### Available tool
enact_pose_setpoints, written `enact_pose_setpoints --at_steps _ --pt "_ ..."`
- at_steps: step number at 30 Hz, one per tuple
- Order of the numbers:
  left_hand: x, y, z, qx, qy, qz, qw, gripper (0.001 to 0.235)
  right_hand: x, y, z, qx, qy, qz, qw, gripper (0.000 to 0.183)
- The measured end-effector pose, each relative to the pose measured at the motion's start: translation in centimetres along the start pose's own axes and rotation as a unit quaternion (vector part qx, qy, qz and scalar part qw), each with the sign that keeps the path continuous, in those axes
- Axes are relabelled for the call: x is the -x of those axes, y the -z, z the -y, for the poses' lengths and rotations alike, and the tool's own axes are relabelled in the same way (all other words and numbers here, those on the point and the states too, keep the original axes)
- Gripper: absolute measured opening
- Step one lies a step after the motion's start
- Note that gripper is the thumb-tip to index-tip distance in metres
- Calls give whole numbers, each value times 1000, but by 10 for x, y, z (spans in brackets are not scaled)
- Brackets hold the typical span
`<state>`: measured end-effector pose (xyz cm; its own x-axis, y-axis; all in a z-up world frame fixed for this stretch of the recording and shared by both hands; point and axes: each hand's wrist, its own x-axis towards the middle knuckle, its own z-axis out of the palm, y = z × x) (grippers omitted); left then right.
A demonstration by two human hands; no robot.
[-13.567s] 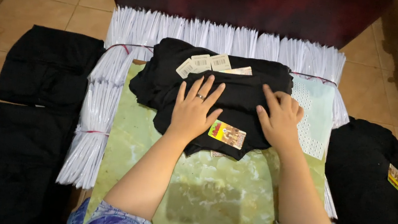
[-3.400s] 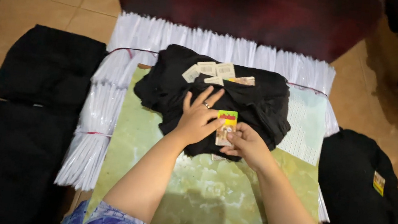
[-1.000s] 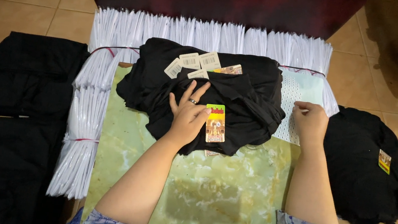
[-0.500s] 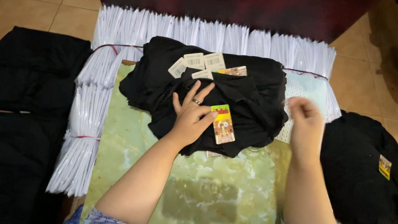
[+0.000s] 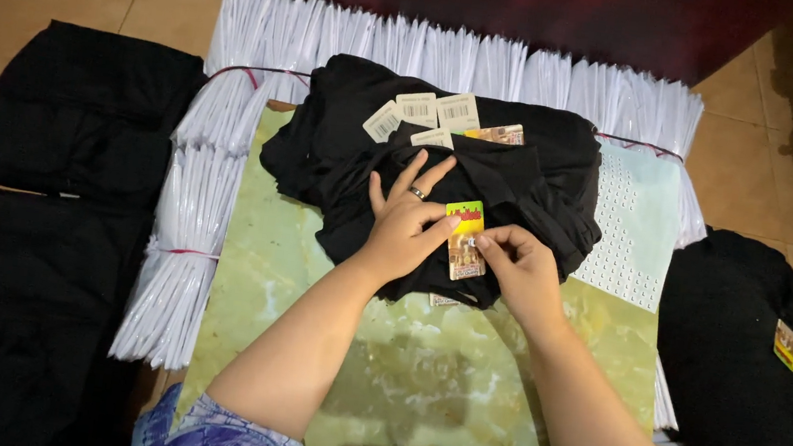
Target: The person attaches small yellow tags to a stack of black garments on a table. They repeatedly pick up tags, place them on the clothing, and smooth the fabric. The hands remain in view throughout the process.
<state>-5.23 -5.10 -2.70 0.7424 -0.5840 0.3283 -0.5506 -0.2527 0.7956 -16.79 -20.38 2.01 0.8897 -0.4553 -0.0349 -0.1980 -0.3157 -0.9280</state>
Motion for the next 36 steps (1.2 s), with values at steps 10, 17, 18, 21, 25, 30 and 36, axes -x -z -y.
enact_pose_setpoints --at_steps 10,17,18,21,25,30,36 --pt "0 1 -1 1 -2 -1 1000 23 0 -9 -12 21 41 -41 998 8" --pt "1 0 -2 -7 2 -6 1000 25 -1 -13 -30 87 98 -77 988 10" --pt "1 -1 -2 -14 0 -11 1000 26 -2 -13 -31 89 101 -79 988 10" --pt "1 -1 -1 -5 1 -10 1000 25 0 -14 -27 68 107 -85 988 8" --pt "1 -3 -1 -6 -2 -20 1000 27 1 -14 -29 65 118 -86 987 8" --pt "1 0 -4 17 -3 -14 1000 27 3 -16 -25 48 126 -95 986 10" --pt "1 1 -4 29 -3 -15 999 28 2 -17 -28 48 123 -92 987 8"
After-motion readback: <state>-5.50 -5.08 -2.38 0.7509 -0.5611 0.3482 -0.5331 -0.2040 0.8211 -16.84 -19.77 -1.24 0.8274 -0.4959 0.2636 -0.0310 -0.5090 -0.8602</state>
